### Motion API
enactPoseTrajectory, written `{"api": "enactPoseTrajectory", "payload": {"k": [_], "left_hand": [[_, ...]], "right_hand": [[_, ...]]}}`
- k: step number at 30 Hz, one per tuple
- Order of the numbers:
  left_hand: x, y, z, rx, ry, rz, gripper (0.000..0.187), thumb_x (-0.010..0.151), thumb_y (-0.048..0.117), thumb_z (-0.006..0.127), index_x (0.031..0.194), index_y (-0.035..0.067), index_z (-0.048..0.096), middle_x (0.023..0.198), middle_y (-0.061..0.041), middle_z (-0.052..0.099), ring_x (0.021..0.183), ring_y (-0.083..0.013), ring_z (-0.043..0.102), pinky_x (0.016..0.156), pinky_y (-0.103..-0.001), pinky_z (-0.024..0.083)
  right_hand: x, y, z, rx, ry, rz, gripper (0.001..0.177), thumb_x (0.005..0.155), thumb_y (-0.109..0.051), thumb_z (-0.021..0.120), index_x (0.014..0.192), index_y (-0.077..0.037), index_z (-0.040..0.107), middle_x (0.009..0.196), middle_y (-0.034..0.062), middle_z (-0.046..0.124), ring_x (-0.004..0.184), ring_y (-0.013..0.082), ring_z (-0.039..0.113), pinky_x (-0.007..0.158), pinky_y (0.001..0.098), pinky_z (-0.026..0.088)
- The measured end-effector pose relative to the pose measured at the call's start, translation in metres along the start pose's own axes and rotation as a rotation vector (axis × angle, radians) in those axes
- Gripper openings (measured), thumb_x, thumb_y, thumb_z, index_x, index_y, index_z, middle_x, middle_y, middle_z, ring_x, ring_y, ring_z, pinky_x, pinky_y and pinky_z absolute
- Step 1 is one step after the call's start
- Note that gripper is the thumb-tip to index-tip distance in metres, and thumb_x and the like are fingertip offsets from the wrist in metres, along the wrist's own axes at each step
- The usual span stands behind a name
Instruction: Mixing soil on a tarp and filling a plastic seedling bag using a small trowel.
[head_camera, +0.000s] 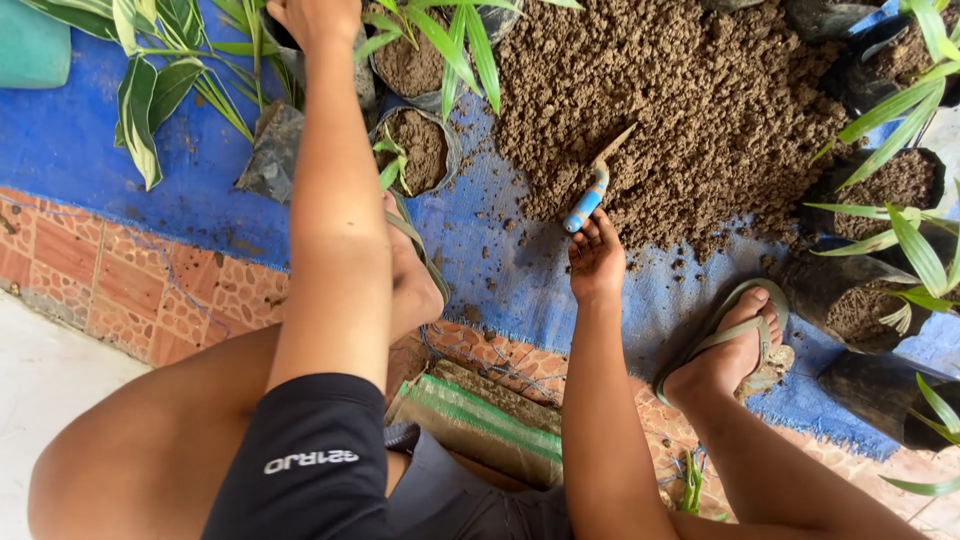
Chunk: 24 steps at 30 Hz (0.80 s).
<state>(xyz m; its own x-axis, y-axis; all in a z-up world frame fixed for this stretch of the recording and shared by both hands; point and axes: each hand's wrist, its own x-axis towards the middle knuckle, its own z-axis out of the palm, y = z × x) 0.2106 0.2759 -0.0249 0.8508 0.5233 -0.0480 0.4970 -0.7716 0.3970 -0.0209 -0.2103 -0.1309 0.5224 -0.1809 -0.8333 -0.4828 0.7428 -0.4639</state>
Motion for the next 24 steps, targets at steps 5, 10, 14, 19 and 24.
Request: {"api": "enactPoseTrajectory", "payload": {"k": [5,10,14,19,24], "left_hand": [[-0.007,-0.015,0.017,0.006,-0.056,-0.055,0.016,0.077,0.033,0.071,0.089,0.028,0.081,0.092,0.001,0.077,0.095,-0.0306,0.070,0.081,-0.057,0.046],[0.002,-0.045,0.022,-0.002,-0.062,-0.099,0.021,0.076,0.040,0.076,0.091,0.027,0.081,0.091,0.000,0.076,0.095,-0.0305,0.072,0.079,-0.056,0.050],[0.022,-0.098,0.030,-0.017,-0.056,-0.132,0.026,0.076,0.045,0.079,0.093,0.025,0.081,0.091,-0.001,0.076,0.096,-0.0303,0.073,0.077,-0.055,0.053],[0.030,-0.134,0.062,-0.074,-0.045,-0.192,0.043,0.067,0.053,0.089,0.096,0.022,0.080,0.092,-0.001,0.077,0.096,-0.0252,0.075,0.078,-0.043,0.059],[0.011,-0.086,0.015,-0.224,0.155,-0.065,0.047,0.095,0.042,0.072,0.116,0.001,0.067,0.090,-0.011,0.078,0.073,-0.0219,0.082,0.072,-0.040,0.064]], "right_hand": [[0.001,0.002,-0.016,-0.006,0.026,0.018,0.031,0.102,-0.031,0.058,0.129,-0.015,0.063,0.091,-0.0031,0.074,0.071,0.0106,0.069,0.071,0.0283,0.052],[0.006,-0.001,-0.013,-0.002,0.001,0.014,0.031,0.102,-0.031,0.058,0.128,-0.015,0.063,0.091,-0.0031,0.074,0.071,0.0107,0.069,0.071,0.0284,0.052],[0.004,-0.004,-0.005,-0.001,-0.029,0.007,0.031,0.103,-0.031,0.057,0.128,-0.015,0.063,0.091,-0.0031,0.075,0.071,0.0108,0.069,0.070,0.0284,0.052],[-0.005,-0.007,-0.005,0.022,-0.057,-0.004,0.029,0.102,-0.030,0.057,0.127,-0.015,0.063,0.091,-0.0034,0.075,0.070,0.0098,0.069,0.069,0.0261,0.054],[-0.013,-0.011,-0.003,0.030,-0.081,-0.014,0.029,0.102,-0.030,0.058,0.127,-0.015,0.063,0.092,-0.0018,0.076,0.071,0.0102,0.069,0.069,0.0259,0.055]]}}
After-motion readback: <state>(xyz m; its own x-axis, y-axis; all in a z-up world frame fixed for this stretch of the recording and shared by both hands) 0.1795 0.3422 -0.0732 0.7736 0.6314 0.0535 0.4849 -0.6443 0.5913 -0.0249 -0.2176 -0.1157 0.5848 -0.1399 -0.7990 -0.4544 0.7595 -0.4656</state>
